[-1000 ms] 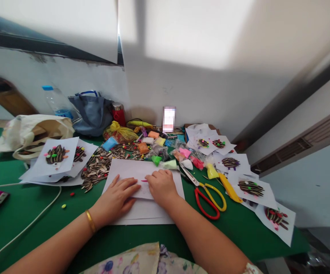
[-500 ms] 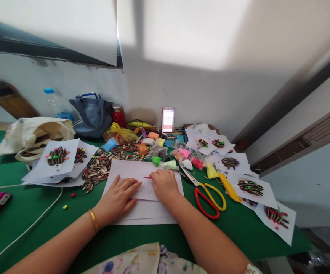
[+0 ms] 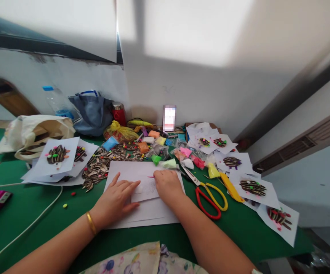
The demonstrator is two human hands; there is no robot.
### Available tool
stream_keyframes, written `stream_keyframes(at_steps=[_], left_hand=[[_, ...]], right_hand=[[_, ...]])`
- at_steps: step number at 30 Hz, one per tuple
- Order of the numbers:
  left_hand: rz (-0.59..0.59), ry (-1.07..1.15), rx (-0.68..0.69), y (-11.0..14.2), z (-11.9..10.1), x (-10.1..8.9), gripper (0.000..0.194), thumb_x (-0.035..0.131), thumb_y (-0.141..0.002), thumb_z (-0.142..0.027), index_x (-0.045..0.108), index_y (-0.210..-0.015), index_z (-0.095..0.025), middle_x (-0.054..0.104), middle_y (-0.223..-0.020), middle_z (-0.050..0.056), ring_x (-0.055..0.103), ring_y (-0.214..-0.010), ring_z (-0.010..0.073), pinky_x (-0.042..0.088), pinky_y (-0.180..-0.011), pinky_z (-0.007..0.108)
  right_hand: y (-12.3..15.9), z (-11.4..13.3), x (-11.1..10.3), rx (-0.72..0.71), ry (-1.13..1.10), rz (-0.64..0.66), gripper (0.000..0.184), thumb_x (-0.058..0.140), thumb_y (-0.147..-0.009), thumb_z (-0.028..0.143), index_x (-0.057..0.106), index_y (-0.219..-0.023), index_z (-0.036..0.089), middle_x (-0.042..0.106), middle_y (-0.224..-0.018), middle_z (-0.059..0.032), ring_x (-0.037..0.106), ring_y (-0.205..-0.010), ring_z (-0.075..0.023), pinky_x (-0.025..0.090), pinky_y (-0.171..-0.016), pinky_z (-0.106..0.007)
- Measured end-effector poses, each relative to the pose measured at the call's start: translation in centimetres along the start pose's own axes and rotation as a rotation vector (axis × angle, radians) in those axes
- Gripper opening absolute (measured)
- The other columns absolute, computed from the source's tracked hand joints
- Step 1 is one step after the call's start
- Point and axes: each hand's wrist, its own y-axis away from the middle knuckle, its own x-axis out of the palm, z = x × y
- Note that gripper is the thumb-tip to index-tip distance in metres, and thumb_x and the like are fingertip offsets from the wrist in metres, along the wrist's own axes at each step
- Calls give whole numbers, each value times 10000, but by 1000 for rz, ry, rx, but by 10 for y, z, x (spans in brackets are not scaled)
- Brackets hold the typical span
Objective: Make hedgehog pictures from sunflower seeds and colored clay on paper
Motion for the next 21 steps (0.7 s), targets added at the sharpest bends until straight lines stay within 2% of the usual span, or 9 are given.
stream_keyframes(at_steps=[2, 4, 8, 12, 16, 18, 21], left_hand=[[-12, 31, 15, -1, 1, -1, 428, 579, -889, -331, 534, -1302, -229, 695, -1046, 58, 637, -984, 217, 140, -1179, 574], [-28, 61, 27, -1, 3, -1, 371, 567, -891, -284, 569, -1260, -244, 694, -1052, 54, 636, -1000, 209, 149, -1181, 570], [0, 91, 63, -1, 7, 3, 479, 637, -828, -260, 544, -1299, -255, 594, -1321, 86, 515, -1259, 250, 187, -1181, 550], [36, 83, 28, 0, 7, 4, 563, 645, -824, -261, 475, -1361, -243, 584, -1345, 87, 507, -1277, 240, 156, -1186, 556], [-8, 35, -28, 0, 5, 3, 530, 667, -819, -348, 519, -1317, -243, 639, -1257, 80, 574, -1180, 252, 98, -1184, 588], [-49, -5, -63, 0, 3, 3, 472, 656, -831, -381, 560, -1267, -230, 653, -1226, 88, 591, -1140, 261, 127, -1179, 588], [-75, -57, -101, 0, 1, 4, 407, 621, -865, -379, 586, -1228, -200, 648, -1235, 112, 583, -1145, 274, 207, -1160, 576]], right_hand=[[-2, -1, 4, -18, -46, -13, 140, 512, -944, 178, 646, -979, 193, 708, -947, -57, 613, -941, -197, 350, -854, -323], [-4, -2, 8, -53, -112, -28, 159, 502, -947, 162, 642, -1018, 187, 711, -1002, -63, 611, -996, -189, 348, -931, -329], [-9, 1, 15, -170, -280, -27, 208, 458, -964, 145, 611, -1099, 185, 696, -1117, -60, 599, -1092, -161, 288, -1074, -360], [-13, 7, 19, -231, -352, -36, 230, 455, -960, 132, 608, -1121, 193, 681, -1176, -57, 543, -1207, -173, 234, -1117, -415], [-9, 7, 12, -151, -303, -152, 151, 523, -948, 188, 667, -990, 205, 684, -1105, -50, 565, -1093, -186, 311, -1015, -372], [-4, 6, 7, -94, -255, -165, 133, 561, -937, 229, 693, -943, 222, 689, -994, -40, 576, -981, -185, 349, -907, -339], [0, 6, 5, -68, -232, -141, 145, 575, -931, 240, 701, -1003, 234, 687, -909, -34, 584, -892, -175, 353, -822, -309]])
